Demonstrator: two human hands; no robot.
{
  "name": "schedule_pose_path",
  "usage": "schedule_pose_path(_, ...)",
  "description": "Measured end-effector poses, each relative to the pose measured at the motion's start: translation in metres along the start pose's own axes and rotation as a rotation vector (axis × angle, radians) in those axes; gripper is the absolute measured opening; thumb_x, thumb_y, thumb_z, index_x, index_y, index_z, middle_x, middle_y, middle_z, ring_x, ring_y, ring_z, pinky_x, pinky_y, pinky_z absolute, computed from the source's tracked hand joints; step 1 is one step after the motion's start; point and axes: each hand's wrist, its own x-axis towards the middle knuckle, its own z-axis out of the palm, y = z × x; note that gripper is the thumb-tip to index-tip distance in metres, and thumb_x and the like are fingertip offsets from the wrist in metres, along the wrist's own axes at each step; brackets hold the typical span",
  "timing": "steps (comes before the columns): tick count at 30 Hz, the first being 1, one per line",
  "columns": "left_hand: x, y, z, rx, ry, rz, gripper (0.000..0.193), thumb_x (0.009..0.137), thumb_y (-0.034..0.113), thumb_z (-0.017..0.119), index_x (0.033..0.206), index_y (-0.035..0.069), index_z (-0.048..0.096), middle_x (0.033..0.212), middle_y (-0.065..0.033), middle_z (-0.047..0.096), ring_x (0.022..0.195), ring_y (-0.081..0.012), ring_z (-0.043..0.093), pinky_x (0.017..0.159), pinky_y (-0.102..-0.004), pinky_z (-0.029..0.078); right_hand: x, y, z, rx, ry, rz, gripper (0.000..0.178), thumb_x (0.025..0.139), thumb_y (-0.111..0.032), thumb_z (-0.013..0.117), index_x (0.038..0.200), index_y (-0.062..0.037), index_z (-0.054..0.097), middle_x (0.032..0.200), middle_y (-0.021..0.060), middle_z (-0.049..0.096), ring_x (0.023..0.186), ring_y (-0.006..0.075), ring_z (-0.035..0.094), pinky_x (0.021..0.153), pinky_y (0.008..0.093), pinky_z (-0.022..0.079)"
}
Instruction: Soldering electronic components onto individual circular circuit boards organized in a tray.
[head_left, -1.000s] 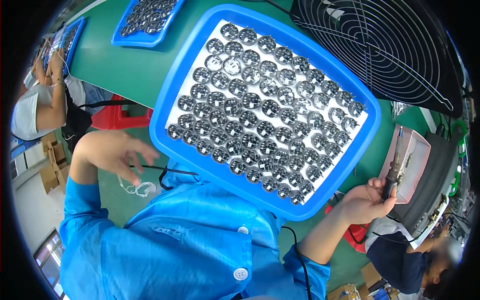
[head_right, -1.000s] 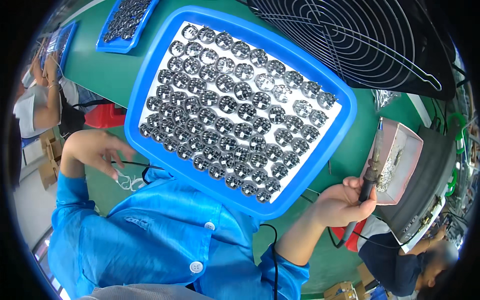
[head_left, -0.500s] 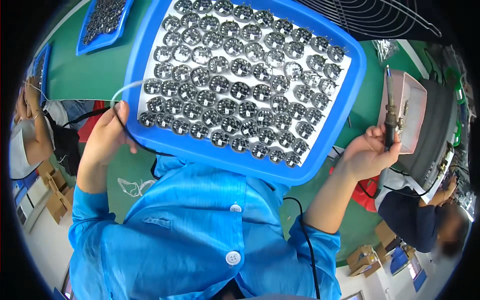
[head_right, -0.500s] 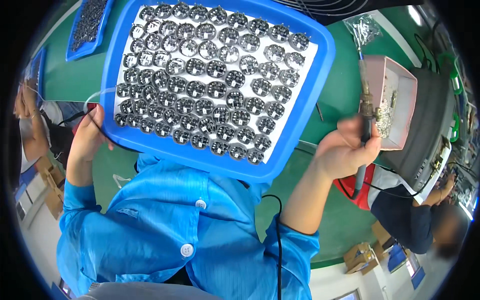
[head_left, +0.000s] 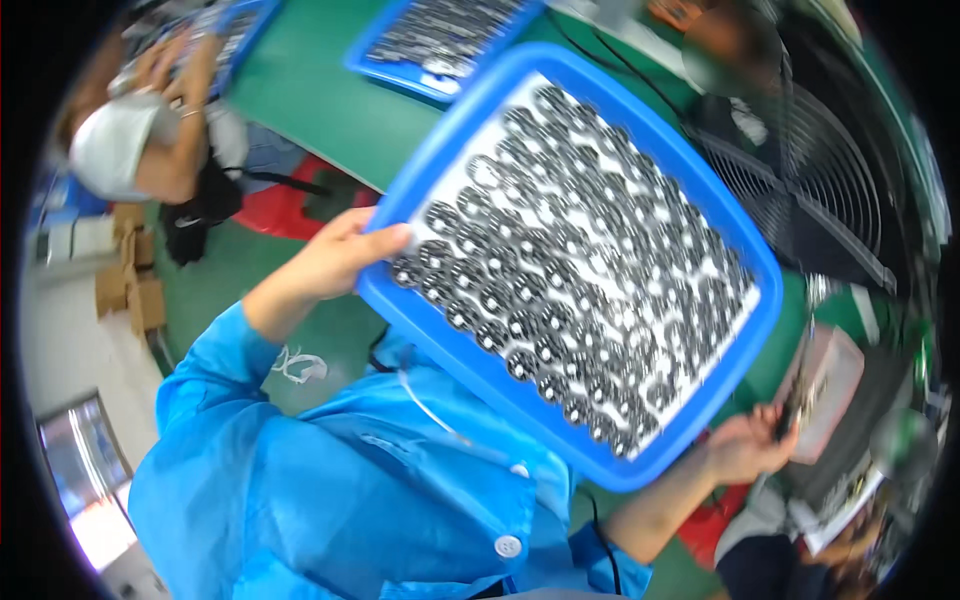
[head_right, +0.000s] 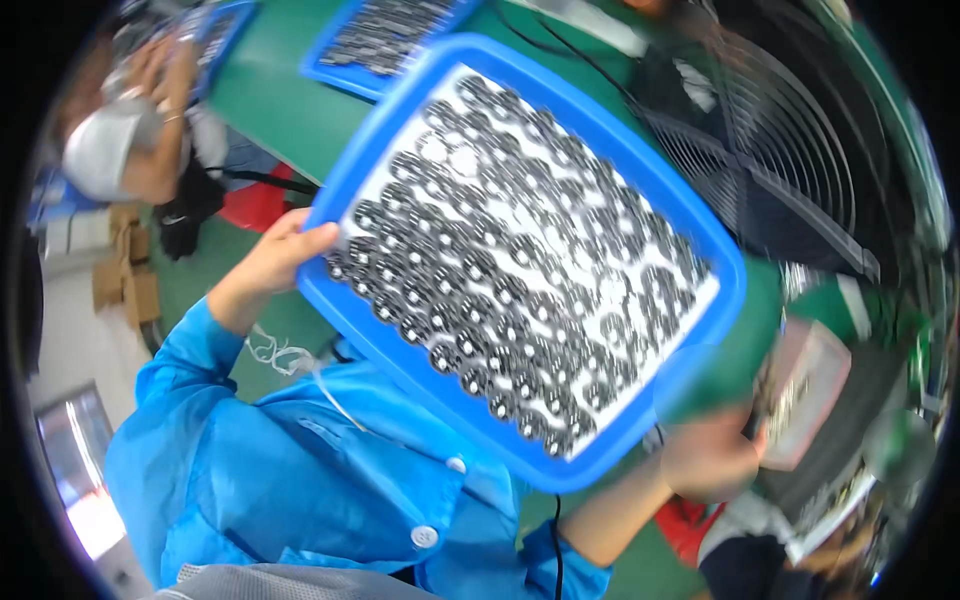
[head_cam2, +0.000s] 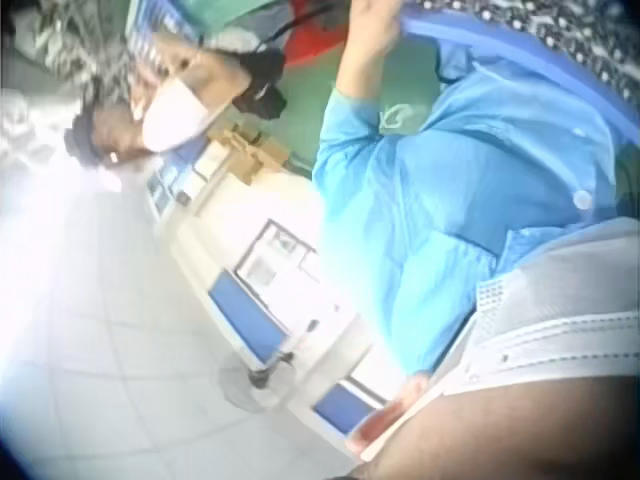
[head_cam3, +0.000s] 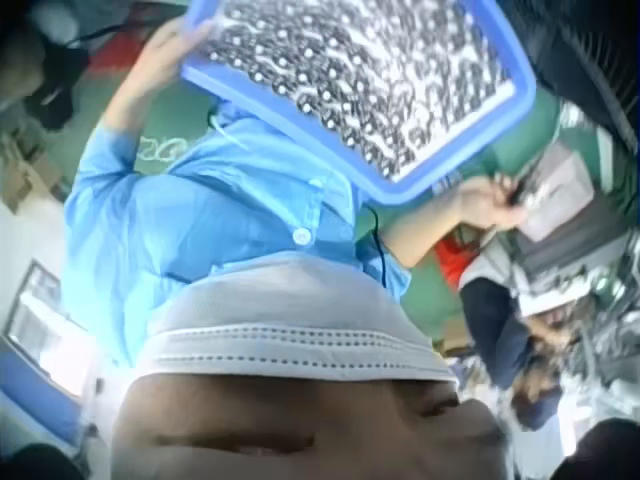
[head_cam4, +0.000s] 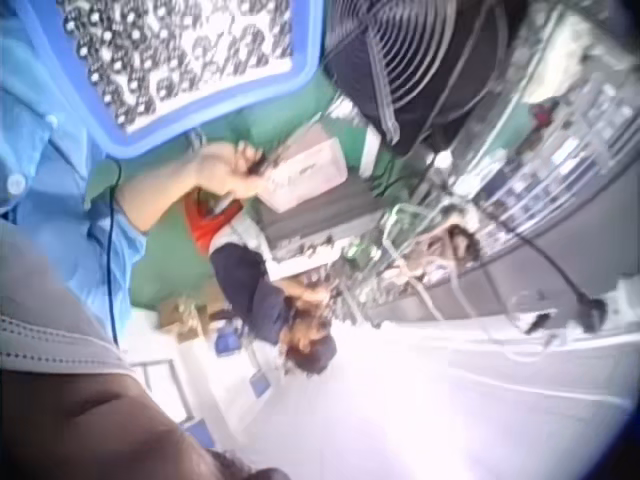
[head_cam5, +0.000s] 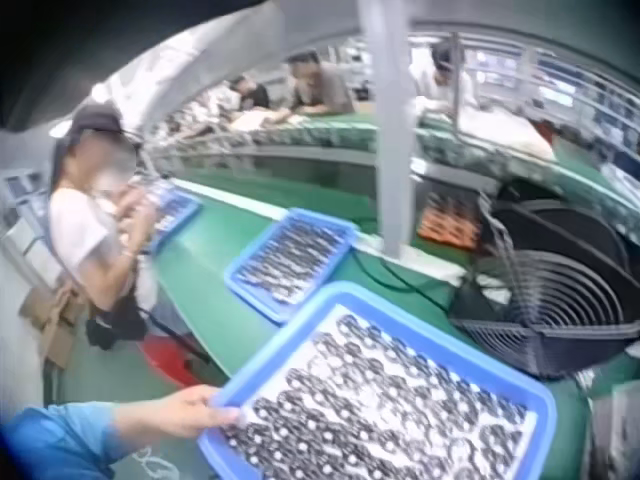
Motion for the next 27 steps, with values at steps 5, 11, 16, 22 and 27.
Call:
schedule_pose_path(5,-0.009,0.006,-0.016,-0.048,0.156,0.173,0.05,0.097,0.026,0.069,0.133,-0.008,0.059,0.117,-0.0159,0.072,0.1,-0.0219,0.073,0.09,-0.0366,0.061,0.025,0.028,-0.034,-0.023,-0.015,-0.047,0.038,0.106,-0.035,0.05,0.118,-0.0001,0.061,0.085,0.0137,0.061,0.077,0.0228,0.056,0.069,0.0331,0.043)
schedule_pose_path(11,-0.013,-0.02,-0.036,-0.181,0.395,0.354,0.046,0.099,0.025,0.061,0.128,-0.011,0.06,0.109,-0.0183,0.074,0.086,-0.0209,0.076,0.076,-0.0332,0.064,0.084,0.043,-0.083,-0.049,-0.104,-0.029,0.041,0.107,-0.033,0.046,0.113,0.0042,0.062,0.095,0.0135,0.066,0.078,0.0183,0.055,0.072,0.0301,0.044)
schedule_pose_path(16,-0.012,-0.005,-0.086,-0.277,0.46,0.507,0.029,0.102,0.027,0.057,0.106,-0.001,0.063,0.074,-0.0062,0.068,0.044,-0.0087,0.052,0.036,-0.0212,0.037,0.067,0.039,-0.07,-0.014,-0.06,-0.027,0.03,0.104,-0.028,0.053,0.112,-0.0001,0.06,0.089,0.0133,0.062,0.079,0.0208,0.056,0.072,0.0335,0.046)
schedule_pose_path(22,0.047,0.005,-0.099,-0.302,0.646,0.624,0.026,0.105,0.028,0.055,0.111,0.003,0.057,0.088,-0.0158,0.07,0.059,-0.0104,0.056,0.042,-0.0198,0.036,0.061,0.037,-0.064,0.046,-0.023,-0.015,0.014,0.096,-0.022,0.064,0.103,-0.0108,0.06,0.085,0.0147,0.055,0.079,0.0284,0.056,0.069,0.0398,0.047)
schedule_pose_path(27,0.088,0.02,-0.117,-0.383,0.836,0.586,0.029,0.107,0.028,0.053,0.118,0.001,0.055,0.098,-0.0208,0.072,0.07,-0.0145,0.065,0.052,-0.0213,0.047,0.062,0.036,-0.064,-0.061,-0.057,0.019,0.041,0.109,-0.032,0.047,0.111,0.0078,0.059,0.087,0.0096,0.063,0.075,0.0159,0.055,0.07,0.0281,0.044)
